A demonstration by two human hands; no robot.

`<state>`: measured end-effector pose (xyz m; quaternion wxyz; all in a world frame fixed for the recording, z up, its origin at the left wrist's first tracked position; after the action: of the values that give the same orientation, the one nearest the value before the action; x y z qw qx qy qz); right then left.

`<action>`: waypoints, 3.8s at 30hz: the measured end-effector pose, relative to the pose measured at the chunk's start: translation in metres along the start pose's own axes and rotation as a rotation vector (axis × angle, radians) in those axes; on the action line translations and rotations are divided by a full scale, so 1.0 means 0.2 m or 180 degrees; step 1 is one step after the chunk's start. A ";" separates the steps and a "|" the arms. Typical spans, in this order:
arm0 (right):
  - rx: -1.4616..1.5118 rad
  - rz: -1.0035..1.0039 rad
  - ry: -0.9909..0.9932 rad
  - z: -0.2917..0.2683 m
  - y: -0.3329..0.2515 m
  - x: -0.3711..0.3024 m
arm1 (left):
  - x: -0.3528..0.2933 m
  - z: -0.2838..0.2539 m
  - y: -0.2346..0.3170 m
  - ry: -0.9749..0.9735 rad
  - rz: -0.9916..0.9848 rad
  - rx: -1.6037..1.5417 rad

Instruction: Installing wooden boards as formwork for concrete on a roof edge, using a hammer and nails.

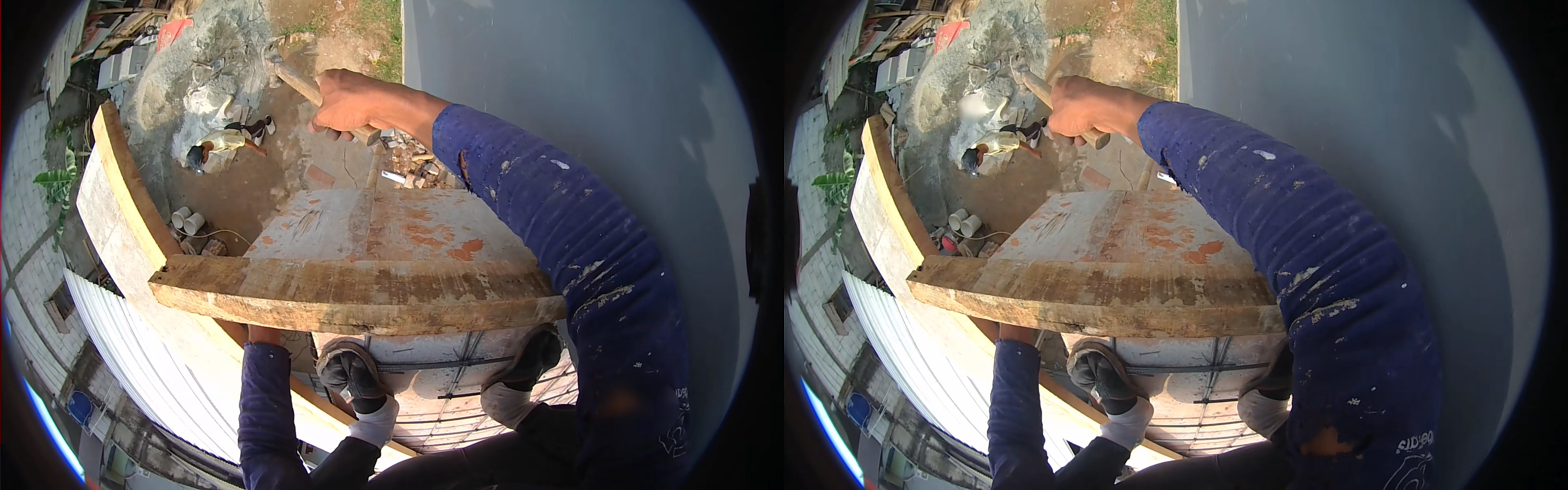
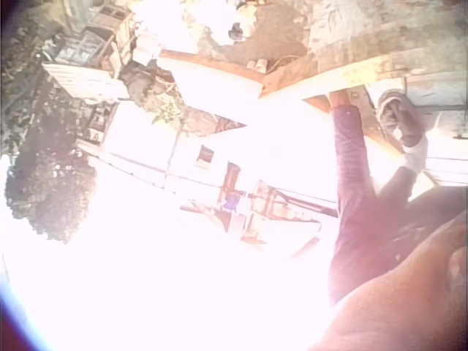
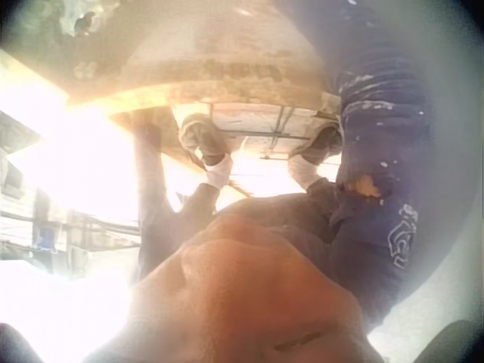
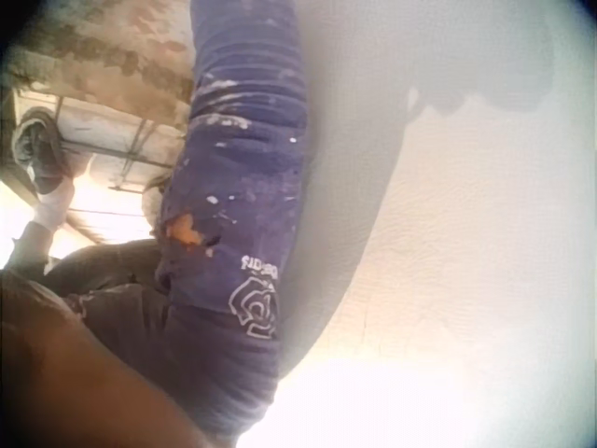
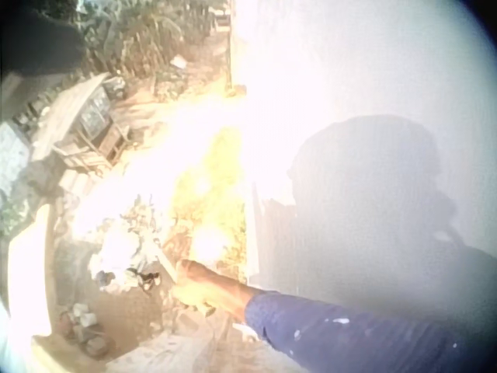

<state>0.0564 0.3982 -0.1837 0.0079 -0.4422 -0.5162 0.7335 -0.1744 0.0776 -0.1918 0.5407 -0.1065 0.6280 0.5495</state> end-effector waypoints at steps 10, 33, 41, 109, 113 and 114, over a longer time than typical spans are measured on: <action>-0.0126 0.0345 -0.0384 0.16 0.22 0.04 | 0.57 0.40 0.28 -0.0936 0.0529 0.1541; 0.0008 0.0198 -0.0112 0.20 0.49 0.09 | 0.67 1.04 -0.23 -0.3046 -0.0970 0.2813; 0.0638 0.0383 -0.0052 0.11 0.64 0.10 | 0.73 1.02 -0.35 -0.3386 -0.0937 0.3921; -0.0055 0.1369 0.0231 0.12 0.97 0.02 | 0.67 1.08 -0.55 -0.4390 -0.2609 0.3032; 0.0115 0.1387 0.0334 0.09 1.00 0.00 | 0.50 1.21 -0.60 -0.4773 -0.1832 0.4852; -0.0228 0.1290 0.0445 0.08 0.99 0.00 | 0.51 1.20 -0.61 -0.4702 -0.1855 0.4989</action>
<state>0.1340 0.2943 -0.3344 -0.1198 -0.5867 -0.4407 0.6688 0.0098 0.2723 -0.2977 0.8073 0.4737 0.2762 -0.2182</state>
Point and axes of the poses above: each hand's wrist, its own x-axis towards the middle knuckle, its own z-axis out of the palm, y = z × x, the point moved 7 cm from there along x, towards the middle knuckle, and after that the axes turned 8 degrees about x, right-handed, at the moved point
